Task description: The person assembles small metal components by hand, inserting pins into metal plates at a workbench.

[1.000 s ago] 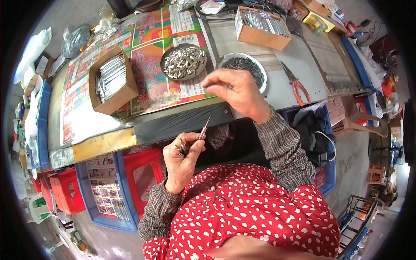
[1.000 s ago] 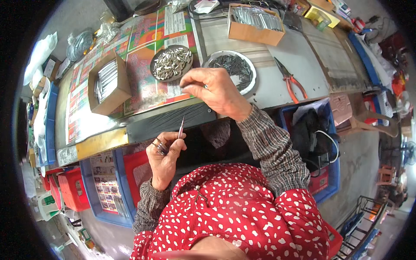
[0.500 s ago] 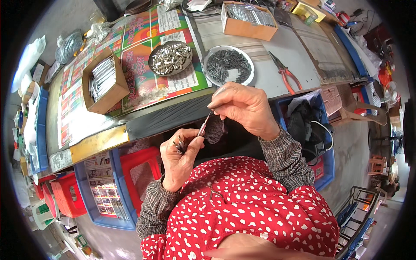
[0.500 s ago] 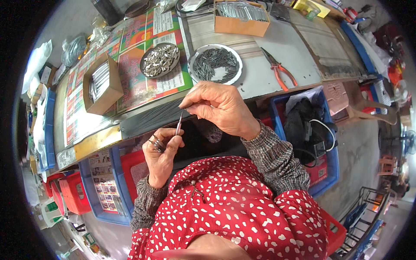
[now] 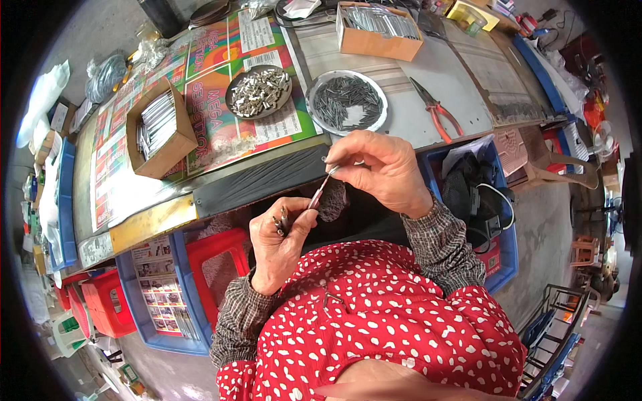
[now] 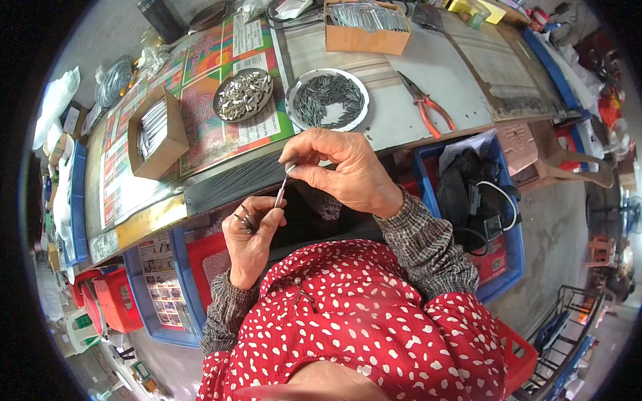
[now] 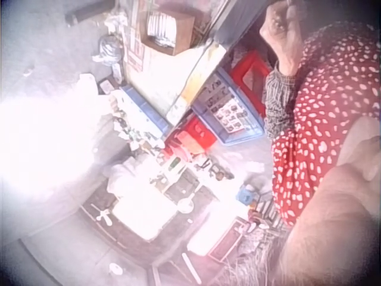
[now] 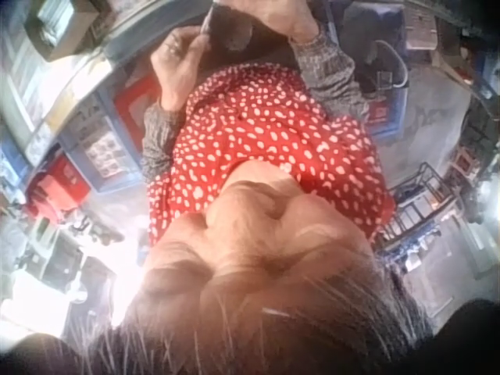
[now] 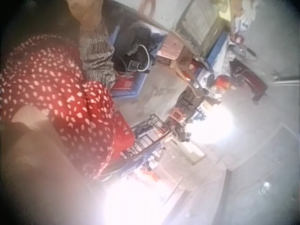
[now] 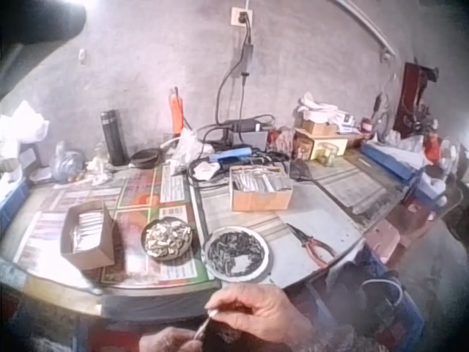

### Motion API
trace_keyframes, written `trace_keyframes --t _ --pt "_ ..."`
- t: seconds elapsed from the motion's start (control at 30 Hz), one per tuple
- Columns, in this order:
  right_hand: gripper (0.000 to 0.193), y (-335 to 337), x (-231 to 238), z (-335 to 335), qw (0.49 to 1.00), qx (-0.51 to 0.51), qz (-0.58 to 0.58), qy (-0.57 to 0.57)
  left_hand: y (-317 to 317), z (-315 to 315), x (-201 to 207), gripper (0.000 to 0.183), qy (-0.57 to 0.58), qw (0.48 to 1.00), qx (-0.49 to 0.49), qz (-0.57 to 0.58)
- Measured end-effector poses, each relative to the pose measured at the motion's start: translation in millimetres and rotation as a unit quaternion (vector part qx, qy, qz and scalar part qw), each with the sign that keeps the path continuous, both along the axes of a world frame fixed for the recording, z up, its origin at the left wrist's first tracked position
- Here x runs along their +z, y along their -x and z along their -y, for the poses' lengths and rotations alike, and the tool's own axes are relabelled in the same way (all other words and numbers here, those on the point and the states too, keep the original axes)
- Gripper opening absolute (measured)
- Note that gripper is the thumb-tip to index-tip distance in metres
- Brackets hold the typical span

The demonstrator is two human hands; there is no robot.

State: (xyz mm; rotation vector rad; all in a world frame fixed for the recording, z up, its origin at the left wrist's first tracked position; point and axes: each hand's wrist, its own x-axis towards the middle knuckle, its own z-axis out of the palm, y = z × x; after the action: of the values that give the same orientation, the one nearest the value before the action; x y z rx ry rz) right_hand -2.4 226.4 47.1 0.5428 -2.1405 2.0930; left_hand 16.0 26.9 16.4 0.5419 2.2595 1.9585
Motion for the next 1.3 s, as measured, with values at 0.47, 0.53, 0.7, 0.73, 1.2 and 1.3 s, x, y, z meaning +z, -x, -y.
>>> trace_keyframes --t 0.47,0.53,0.7,0.73,1.2,1.3 --pt "0.017 0 5 2 0.993 0.045 -0.029 -0.109 5 2 -6 0.012 0.079 0.992 0.019 -0.099" --pt "0.016 -1 5 3 0.997 0.046 0.062 -0.030 5 0 -2 0.007 0.021 1.000 -0.012 -0.009" --pt "0.011 1 -12 3 0.995 0.089 0.044 0.012 3 3 3 0.006 -0.009 0.997 -0.044 0.066" --pt "0.010 2 -13 3 0.990 0.114 0.065 0.058 3 2 3 0.006 -0.022 0.995 -0.050 0.084" --pt "0.009 -12 -24 18 0.982 0.070 0.112 0.131 0 -15 -5 0.013 0.104 0.953 0.098 -0.269" --pt "0.009 -12 -22 18 0.981 0.055 0.121 0.145 1 -14 -5 0.013 0.107 0.947 0.105 -0.284"
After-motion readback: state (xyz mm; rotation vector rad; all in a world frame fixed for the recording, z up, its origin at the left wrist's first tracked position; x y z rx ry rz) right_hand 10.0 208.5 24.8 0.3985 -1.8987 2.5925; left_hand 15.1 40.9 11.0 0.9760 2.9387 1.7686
